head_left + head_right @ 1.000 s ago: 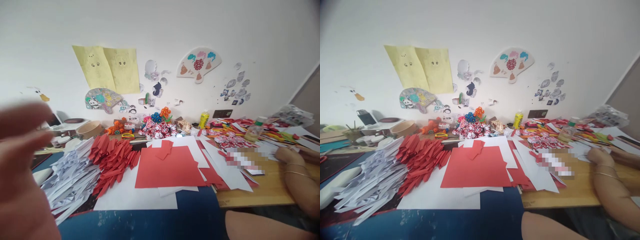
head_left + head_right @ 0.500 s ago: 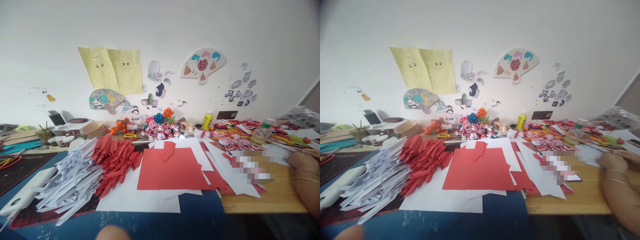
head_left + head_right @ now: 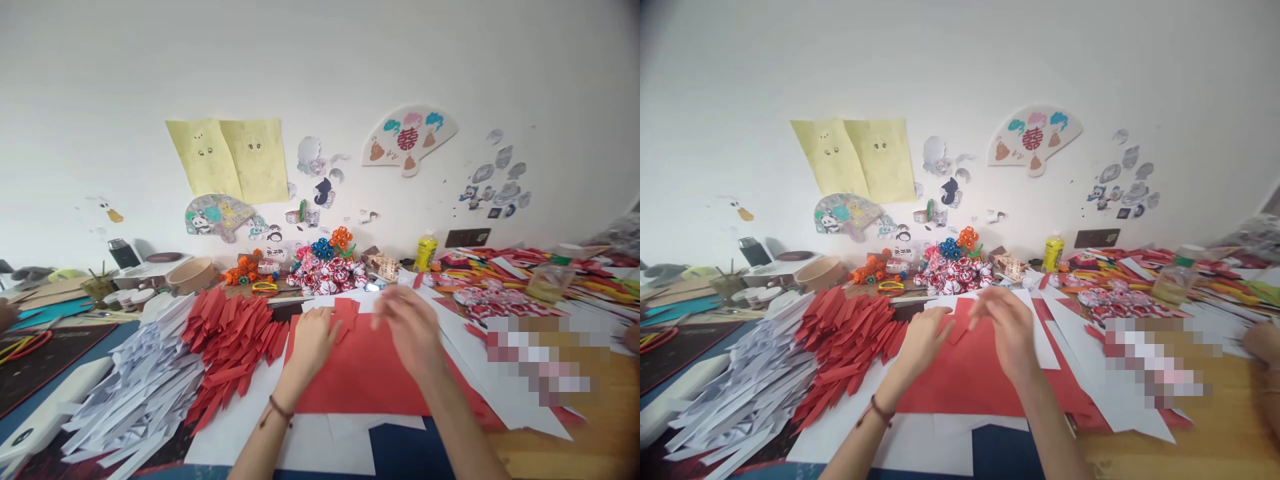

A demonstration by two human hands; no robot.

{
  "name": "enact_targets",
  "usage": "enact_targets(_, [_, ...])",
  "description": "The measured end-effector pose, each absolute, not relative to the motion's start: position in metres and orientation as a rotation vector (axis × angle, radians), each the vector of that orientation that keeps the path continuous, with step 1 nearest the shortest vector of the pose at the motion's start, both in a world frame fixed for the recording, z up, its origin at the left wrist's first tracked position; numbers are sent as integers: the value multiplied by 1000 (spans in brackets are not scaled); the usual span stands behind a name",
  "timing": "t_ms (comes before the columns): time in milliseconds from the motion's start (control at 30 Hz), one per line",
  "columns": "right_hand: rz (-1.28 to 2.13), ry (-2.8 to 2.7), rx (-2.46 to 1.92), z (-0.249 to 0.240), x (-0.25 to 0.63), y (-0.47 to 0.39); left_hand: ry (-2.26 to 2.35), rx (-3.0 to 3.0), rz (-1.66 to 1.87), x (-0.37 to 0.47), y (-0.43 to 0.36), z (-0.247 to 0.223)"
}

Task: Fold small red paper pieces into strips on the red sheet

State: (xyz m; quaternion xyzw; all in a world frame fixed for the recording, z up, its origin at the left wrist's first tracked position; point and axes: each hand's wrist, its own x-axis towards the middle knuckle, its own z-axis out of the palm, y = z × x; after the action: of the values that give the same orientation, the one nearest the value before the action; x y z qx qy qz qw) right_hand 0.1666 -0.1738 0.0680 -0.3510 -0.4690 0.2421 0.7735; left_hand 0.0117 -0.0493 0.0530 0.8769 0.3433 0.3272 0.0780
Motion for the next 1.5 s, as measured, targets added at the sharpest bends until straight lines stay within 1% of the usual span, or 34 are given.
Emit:
enact_targets(67, [557, -989, -848, 66, 174, -105, 1247, 2711, 691, 35, -20, 33])
enact_targets(133, [602, -986, -994, 49, 182, -54, 1297, 2743, 522, 46, -3, 16])
enact_targets(200, [562, -978, -1107, 24, 190, -22, 1289, 2751, 452, 50, 6, 4])
enact_targets(267, [472, -949, -1195, 0, 198, -9, 1285, 2692, 443, 49, 10, -2])
enact_targets(400, [337, -1113, -1378, -29, 209, -8, 1334, 2562, 462, 46, 13, -7])
enact_targets(567, [288, -1164, -1442, -37, 212, -12, 1403, 2467, 498, 41, 14, -10])
enact_targets(733, [239, -1325, -1496, -47, 208, -12, 1394, 2396, 688, 34, 17, -13])
enact_targets(833, [231, -1327, -1480, -47, 205, -12, 1331, 2254, 845, 34, 24, -14])
enact_targets(900, [294, -1274, -1454, -44, 202, -13, 1258, 2140, 945, 34, 28, -15])
enact_targets(1033, [540, -1189, -1300, -31, 194, -19, 1030, 1983, 1096, 36, 33, -17])
enact_targets(1200, [754, -1100, -1215, -15, 185, -30, 1010, 1937, 1152, 36, 34, -17])
enact_targets(1333, [902, -1039, -1164, -8, 177, -32, 1102, 2044, 1174, 35, 26, -10])
enact_targets(1400, [914, -1002, -1152, -9, 175, -30, 1192, 2161, 1161, 34, 19, -4])
enact_targets(1500, [861, -983, -1139, -14, 176, -27, 1266, 2402, 981, 35, 6, 4])
